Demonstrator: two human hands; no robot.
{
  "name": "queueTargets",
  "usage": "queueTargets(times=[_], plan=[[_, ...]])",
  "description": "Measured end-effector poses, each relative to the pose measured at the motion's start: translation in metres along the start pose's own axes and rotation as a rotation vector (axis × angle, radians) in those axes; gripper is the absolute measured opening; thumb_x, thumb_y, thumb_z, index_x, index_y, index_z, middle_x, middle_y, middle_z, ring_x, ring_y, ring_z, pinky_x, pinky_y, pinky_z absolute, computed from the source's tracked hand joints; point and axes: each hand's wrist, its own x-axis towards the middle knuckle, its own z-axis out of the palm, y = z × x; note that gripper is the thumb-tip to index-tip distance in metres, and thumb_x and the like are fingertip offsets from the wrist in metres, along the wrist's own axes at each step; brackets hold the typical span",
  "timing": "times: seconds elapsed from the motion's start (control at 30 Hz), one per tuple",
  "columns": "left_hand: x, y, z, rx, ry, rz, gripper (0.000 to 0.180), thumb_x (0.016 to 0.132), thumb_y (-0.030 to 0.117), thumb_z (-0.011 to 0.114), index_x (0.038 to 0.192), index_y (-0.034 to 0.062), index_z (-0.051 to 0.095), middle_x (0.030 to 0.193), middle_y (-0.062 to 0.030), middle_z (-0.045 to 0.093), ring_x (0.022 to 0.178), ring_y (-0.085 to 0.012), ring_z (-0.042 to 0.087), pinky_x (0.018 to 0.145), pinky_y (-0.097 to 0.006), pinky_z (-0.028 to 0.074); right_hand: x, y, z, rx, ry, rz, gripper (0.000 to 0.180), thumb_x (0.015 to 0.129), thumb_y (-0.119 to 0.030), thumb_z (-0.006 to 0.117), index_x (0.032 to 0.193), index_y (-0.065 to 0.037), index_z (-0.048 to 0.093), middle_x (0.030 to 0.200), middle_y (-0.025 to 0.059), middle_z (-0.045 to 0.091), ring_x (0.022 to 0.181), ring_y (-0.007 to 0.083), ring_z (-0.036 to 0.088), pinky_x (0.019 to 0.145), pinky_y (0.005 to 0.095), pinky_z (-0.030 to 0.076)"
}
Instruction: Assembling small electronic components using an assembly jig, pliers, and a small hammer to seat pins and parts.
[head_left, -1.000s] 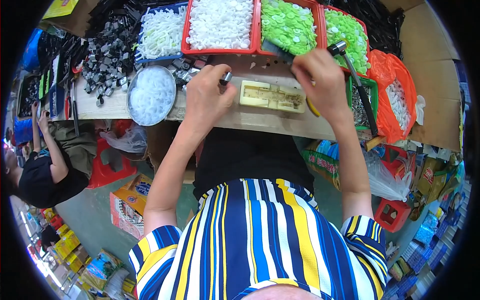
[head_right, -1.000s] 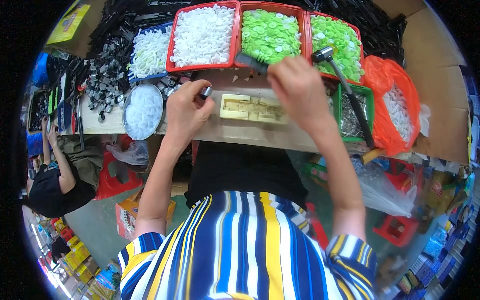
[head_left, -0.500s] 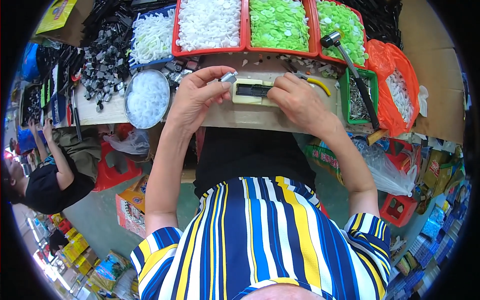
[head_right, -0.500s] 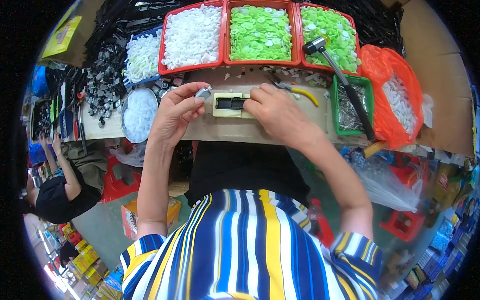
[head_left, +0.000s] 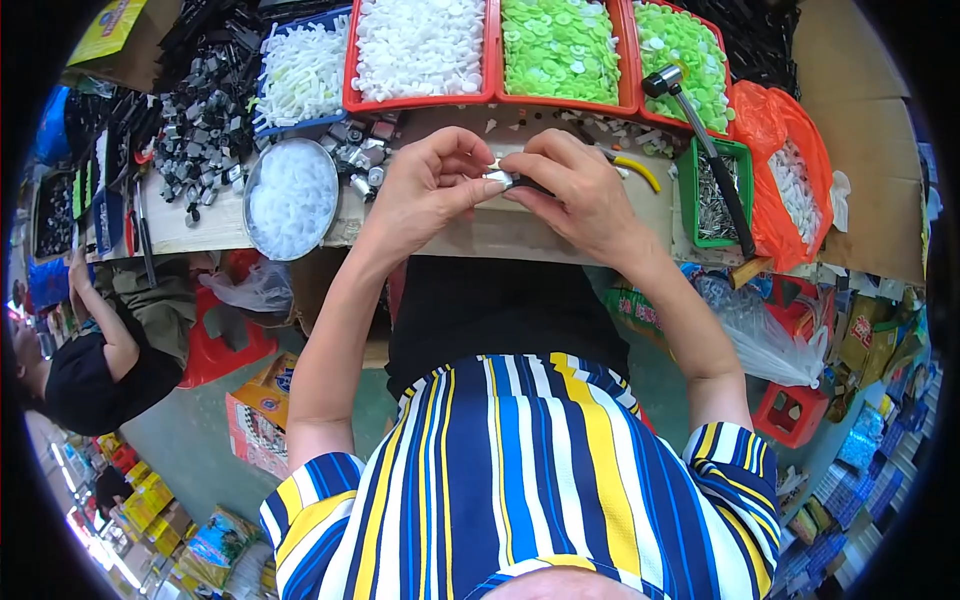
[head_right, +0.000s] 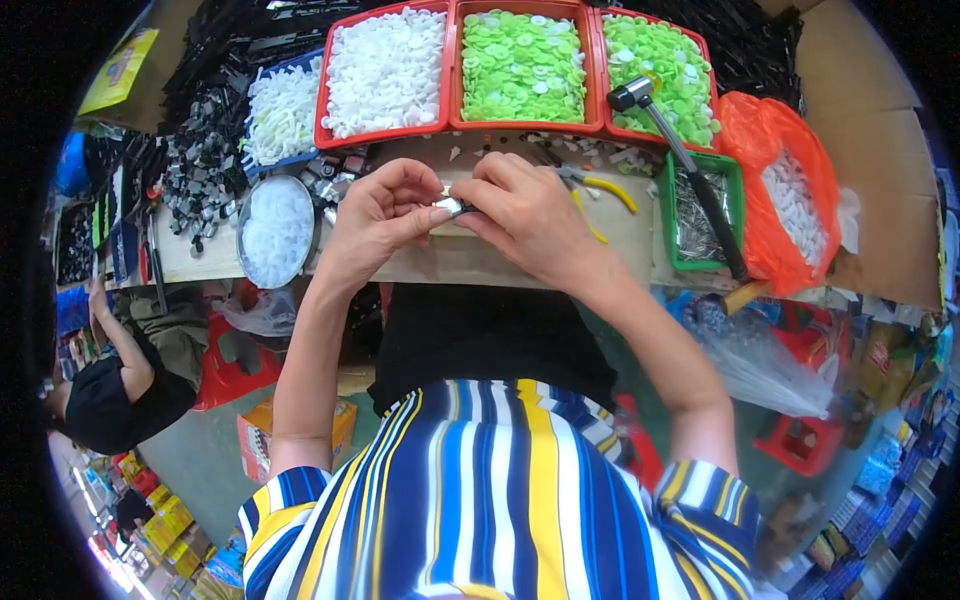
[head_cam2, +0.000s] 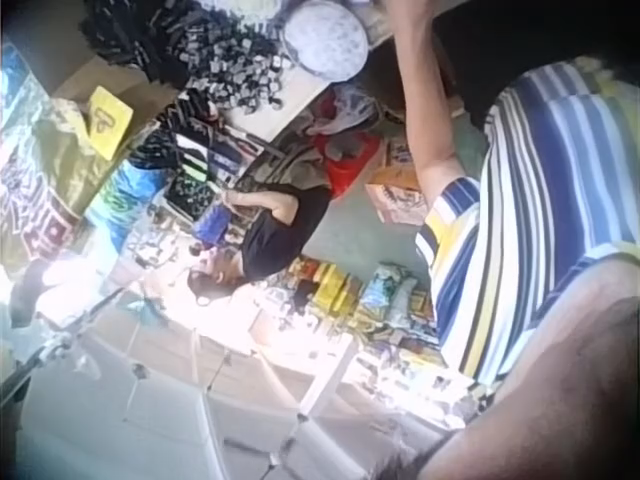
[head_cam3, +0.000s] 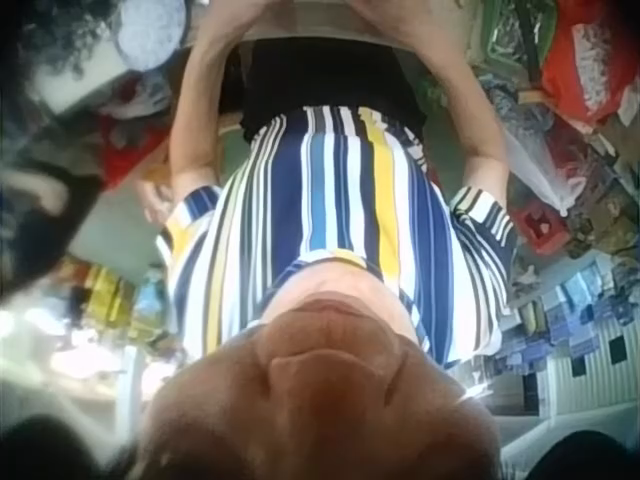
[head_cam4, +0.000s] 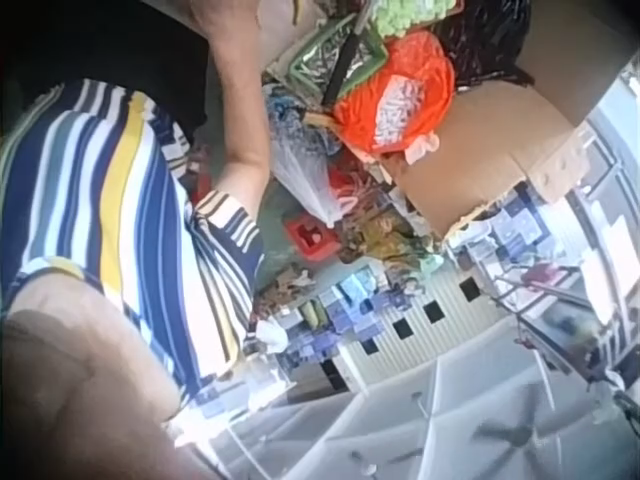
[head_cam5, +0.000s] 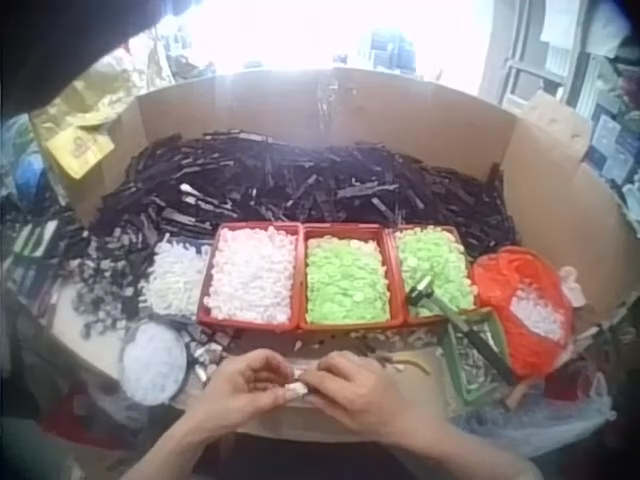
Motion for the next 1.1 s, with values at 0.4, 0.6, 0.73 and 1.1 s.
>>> queueTargets(times=[0.4,0.6,0.73,1.1], plan=[[-0.004,-0.011,0.007,0.773,0.220,0.527,0.016,0.080,0.001,0.075,0.096,-0.0012,0.070,0.093,-0.0092,0.067,0.075,-0.0168,0.063,0.065,-0.027,0.050,0.000,0.003,0.018,0.034,0.056,0.125,0.017,0.079,-0.017,0.073,0.088,-0.005,0.066,0.087,0.0087,0.056,0.087,0.0280,0.058,0.071,0.0417,0.044],[0.000,-0.016,0.007,0.950,0.171,0.699,0.017,0.079,-0.003,0.072,0.096,0.0002,0.070,0.095,-0.0117,0.067,0.084,-0.0271,0.067,0.070,-0.033,0.053,0.003,0.003,0.012,0.107,0.015,0.174,0.016,0.076,-0.010,0.074,0.087,-0.001,0.068,0.089,0.0112,0.059,0.088,0.0304,0.059,0.076,0.0421,0.046],[-0.005,-0.025,0.013,0.958,0.179,0.757,0.018,0.078,-0.002,0.070,0.096,0.0008,0.067,0.096,-0.0113,0.065,0.087,-0.0304,0.065,0.072,-0.039,0.053,-0.001,0.003,0.008,0.179,0.020,0.205,0.018,0.075,-0.008,0.074,0.091,-0.001,0.068,0.090,0.0126,0.059,0.089,0.0313,0.059,0.076,0.0429,0.047],[-0.006,-0.013,0.011,0.809,0.203,0.646,0.011,0.083,0.001,0.070,0.092,-0.0011,0.067,0.094,-0.0122,0.064,0.079,-0.0296,0.065,0.068,-0.037,0.052,-0.105,0.008,-0.096,-0.288,0.218,0.682,0.011,0.087,-0.005,0.067,0.096,0.001,0.066,0.087,0.0141,0.060,0.075,0.0282,0.064,0.068,0.0374,0.051]])
